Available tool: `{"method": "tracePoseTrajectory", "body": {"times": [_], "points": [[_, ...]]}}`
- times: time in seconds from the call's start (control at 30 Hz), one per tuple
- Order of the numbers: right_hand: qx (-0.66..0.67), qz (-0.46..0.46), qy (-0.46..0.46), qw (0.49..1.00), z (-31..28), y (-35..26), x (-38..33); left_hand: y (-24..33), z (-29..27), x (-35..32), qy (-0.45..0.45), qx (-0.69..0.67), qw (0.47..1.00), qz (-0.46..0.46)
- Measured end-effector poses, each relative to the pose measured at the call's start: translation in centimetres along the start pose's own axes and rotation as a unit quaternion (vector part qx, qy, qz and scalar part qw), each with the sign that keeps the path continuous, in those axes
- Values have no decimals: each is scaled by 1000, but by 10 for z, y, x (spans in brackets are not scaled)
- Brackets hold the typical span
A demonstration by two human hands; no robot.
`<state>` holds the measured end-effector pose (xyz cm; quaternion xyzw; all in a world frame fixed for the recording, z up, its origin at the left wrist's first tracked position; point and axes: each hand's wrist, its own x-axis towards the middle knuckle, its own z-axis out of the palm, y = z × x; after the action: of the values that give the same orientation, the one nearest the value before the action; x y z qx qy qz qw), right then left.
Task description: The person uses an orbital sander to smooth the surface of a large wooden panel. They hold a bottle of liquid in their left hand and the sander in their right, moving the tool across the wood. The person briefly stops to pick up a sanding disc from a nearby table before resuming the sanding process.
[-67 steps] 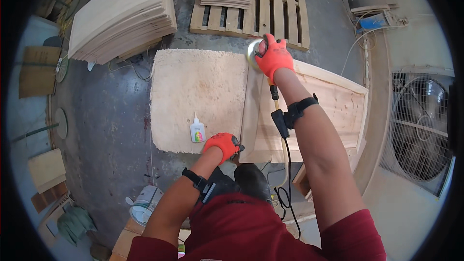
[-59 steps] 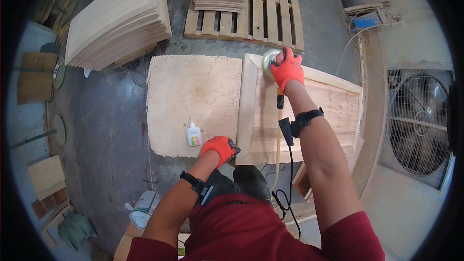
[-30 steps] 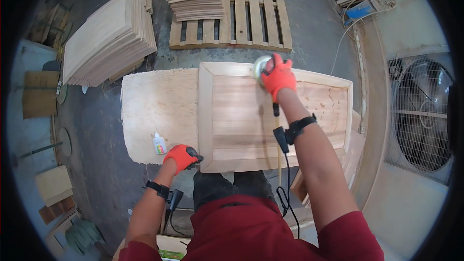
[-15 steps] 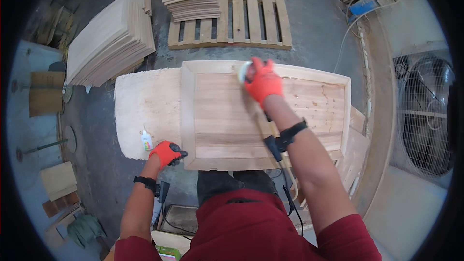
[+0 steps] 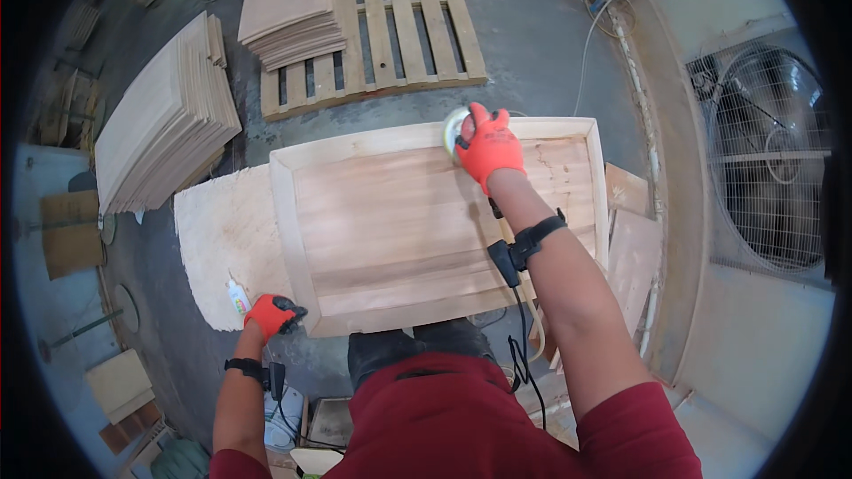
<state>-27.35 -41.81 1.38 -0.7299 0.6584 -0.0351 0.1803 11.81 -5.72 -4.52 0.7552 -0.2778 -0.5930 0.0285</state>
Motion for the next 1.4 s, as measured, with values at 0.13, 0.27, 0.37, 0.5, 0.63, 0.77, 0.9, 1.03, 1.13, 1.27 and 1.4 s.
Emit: {"method": "tracePoseTrajectory", "body": {"times": [0.13,0.27,0.37,0.5,0.63,0.77,0.9,1.03,1.13,1.27,1.4], "points": [[-20,65,0,998,-24,47,14,3,0,0,-6,-35,999,-18],[-31,102,16,994,-37,96,30,2,1,3,-15,-89,995,-41],[-29,134,26,990,-52,132,46,-1,-3,5,-32,-115,992,-44],[-36,183,50,981,-68,186,69,-20,-3,13,2,-99,994,-35],[-34,227,54,972,-81,227,80,0,-1,6,-14,-58,998,-23],[-15,258,57,964,-90,249,76,-16,-9,16,-30,-35,999,-3],[-12,241,52,969,-85,259,35,-36,-11,28,-56,-92,994,-36],[-25,250,51,967,-76,271,-24,-55,-17,38,-34,-41,998,-28],[-2,270,43,962,-66,278,-69,-59,-19,45,-63,-89,993,-43],[22,271,90,958,-47,304,-140,-34,-15,31,-69,-129,989,-39],[33,363,110,925,-25,322,-200,-33,-14,29,-70,-107,992,-4]]}}
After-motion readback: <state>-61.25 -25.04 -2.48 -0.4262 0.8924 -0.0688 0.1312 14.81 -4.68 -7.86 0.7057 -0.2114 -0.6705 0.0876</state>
